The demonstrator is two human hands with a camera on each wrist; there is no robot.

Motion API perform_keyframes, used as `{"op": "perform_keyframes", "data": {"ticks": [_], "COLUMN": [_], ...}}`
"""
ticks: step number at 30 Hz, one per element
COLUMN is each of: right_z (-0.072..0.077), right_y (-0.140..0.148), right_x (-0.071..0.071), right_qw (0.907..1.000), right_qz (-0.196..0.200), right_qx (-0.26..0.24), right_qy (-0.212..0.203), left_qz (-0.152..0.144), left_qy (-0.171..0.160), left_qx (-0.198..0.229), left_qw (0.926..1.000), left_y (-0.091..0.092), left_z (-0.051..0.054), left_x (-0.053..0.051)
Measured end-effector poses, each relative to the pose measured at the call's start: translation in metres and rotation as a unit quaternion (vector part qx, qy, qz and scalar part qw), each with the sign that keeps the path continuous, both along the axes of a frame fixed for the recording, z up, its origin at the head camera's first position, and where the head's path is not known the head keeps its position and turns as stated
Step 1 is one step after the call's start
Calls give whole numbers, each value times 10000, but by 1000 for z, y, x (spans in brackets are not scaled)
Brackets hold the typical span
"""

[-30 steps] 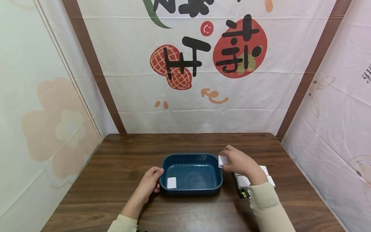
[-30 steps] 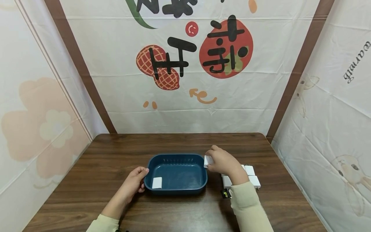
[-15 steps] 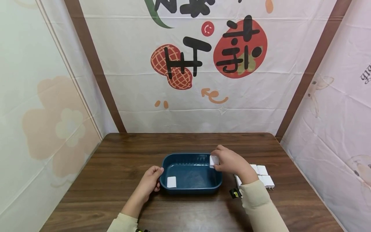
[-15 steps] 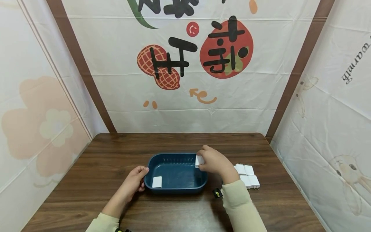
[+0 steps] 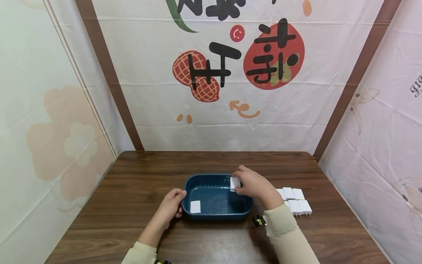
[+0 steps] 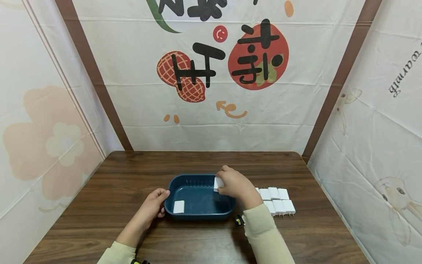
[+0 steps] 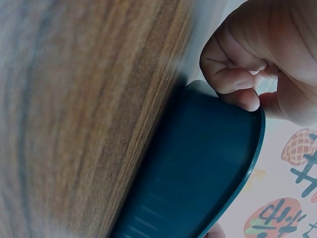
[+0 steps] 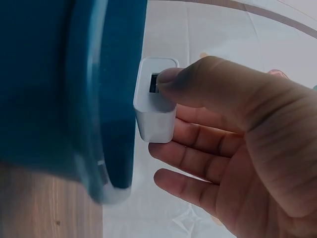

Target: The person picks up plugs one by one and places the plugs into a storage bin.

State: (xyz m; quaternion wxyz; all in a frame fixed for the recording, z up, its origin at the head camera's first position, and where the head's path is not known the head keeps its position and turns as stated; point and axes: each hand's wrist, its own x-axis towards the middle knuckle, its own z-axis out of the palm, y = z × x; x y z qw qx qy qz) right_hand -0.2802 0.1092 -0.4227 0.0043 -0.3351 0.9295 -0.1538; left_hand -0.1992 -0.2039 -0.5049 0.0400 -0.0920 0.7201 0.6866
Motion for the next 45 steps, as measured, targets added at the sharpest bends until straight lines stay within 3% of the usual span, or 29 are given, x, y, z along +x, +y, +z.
{"op": "perform_keyframes", "data": {"ticks": [25, 45], "right_z": [-8, -15], "right_y": [-43, -62], "right_x": [-2, 6], "right_qw": [9986, 9987], "right_qz": [183, 367], "right_qx": [347, 62], "right_qy": [367, 339], "left_qz": [-14, 16], "left_qy": [22, 26], "left_qx": [-20, -1], "left_qw": [10000, 10000], "left_y": [-2, 0], "left_z": [-1, 0], "left_x": [-2, 1]}}
